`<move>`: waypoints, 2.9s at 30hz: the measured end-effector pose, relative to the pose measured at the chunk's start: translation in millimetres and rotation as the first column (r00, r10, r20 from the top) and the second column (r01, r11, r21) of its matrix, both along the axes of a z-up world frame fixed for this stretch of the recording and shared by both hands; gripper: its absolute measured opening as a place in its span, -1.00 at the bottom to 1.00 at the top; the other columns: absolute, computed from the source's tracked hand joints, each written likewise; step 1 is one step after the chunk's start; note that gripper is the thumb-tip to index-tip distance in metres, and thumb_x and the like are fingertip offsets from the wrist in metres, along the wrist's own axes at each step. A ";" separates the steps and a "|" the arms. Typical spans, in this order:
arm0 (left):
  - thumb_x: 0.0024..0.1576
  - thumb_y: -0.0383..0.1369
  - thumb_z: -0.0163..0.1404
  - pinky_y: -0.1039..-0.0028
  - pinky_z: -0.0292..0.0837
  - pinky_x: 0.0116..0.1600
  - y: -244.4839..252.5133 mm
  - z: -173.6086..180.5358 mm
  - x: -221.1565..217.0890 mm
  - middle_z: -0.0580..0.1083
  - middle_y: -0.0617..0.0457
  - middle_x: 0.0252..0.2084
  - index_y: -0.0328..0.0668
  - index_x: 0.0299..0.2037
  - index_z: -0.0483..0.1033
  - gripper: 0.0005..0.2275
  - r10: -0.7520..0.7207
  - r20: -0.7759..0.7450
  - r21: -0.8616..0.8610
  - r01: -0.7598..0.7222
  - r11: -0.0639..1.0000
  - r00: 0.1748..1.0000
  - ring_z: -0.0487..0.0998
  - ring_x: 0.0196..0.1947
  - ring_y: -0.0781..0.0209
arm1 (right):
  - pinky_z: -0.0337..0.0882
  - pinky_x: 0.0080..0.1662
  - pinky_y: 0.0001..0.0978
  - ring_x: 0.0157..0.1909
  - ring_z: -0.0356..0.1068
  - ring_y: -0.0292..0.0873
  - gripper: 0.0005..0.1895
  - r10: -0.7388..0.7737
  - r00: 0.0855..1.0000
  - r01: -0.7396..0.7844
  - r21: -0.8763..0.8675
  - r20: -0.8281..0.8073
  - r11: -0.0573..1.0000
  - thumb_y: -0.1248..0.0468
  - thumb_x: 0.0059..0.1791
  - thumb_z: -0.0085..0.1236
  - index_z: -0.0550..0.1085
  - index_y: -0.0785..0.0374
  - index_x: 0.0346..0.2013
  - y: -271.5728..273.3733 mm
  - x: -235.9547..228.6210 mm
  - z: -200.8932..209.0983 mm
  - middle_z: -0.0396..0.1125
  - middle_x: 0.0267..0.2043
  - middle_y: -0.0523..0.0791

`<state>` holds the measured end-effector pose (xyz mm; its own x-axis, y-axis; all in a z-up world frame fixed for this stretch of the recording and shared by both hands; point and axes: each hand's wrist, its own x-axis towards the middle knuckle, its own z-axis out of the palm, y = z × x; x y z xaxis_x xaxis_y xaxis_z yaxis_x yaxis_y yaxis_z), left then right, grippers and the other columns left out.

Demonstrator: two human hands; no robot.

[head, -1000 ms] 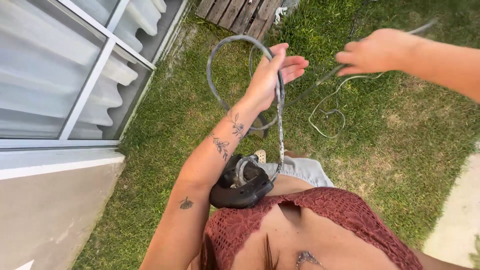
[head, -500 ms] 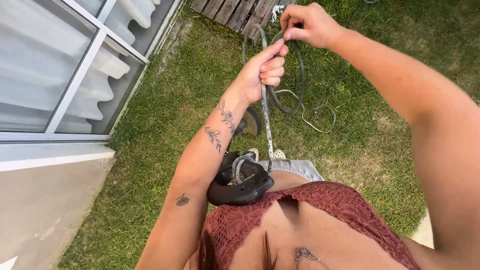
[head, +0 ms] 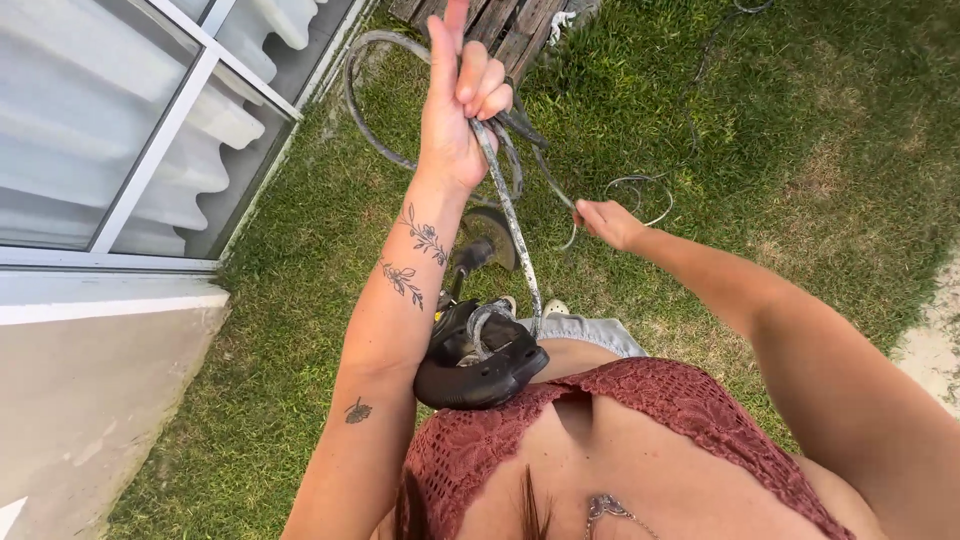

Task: Using an electric string trimmer to cut grass along the edge of a building and around garden pots.

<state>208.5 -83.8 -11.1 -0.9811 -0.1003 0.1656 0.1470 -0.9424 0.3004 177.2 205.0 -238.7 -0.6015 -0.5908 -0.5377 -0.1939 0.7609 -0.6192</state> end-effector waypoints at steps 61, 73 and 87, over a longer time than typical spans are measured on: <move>0.29 0.09 -0.24 0.49 0.60 -0.03 66.4 -42.2 4.5 0.55 0.02 -0.12 -0.20 0.06 0.40 -0.52 -0.399 0.410 -0.696 0.564 0.445 0.820 0.62 -0.14 0.32 | 0.46 -0.30 -0.43 -0.42 0.39 -0.19 -0.59 0.238 0.487 -0.555 -0.088 -0.840 0.827 -0.03 -0.02 0.33 0.48 0.26 -0.26 12.7 -44.8 188.1 0.34 -0.51 -0.15; 0.07 -0.34 0.18 0.59 0.07 -0.47 126.7 -45.9 -28.3 0.18 0.28 -0.60 -0.01 -0.42 0.44 -0.86 -0.676 0.410 -0.593 0.742 0.312 0.612 0.14 -0.61 0.43 | 0.23 -0.25 -0.23 -0.38 0.18 -0.11 -0.43 0.265 0.655 -0.556 -0.213 -0.708 0.803 -0.09 0.16 -0.35 0.54 0.20 0.02 18.4 -60.3 227.7 0.52 -0.08 -0.12; 0.30 0.24 -0.30 -0.43 0.31 -0.02 53.4 -116.2 -16.8 0.37 -0.25 0.16 -0.02 0.23 0.34 -0.43 0.488 0.372 -0.433 0.613 -0.662 0.790 0.33 0.22 -0.34 | 0.51 0.08 -0.29 -0.04 0.54 -0.16 -0.68 0.702 0.650 -0.597 0.377 -0.290 0.709 0.00 0.05 0.12 0.51 0.17 -0.10 72.5 -127.1 265.3 0.54 -0.22 -0.14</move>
<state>191.7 -30.4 -127.3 -0.8304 -0.3183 -0.4572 -0.4507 0.8662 0.2156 50.1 277.5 26.6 -0.2912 -0.8022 -0.5212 -0.8711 0.4475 -0.2020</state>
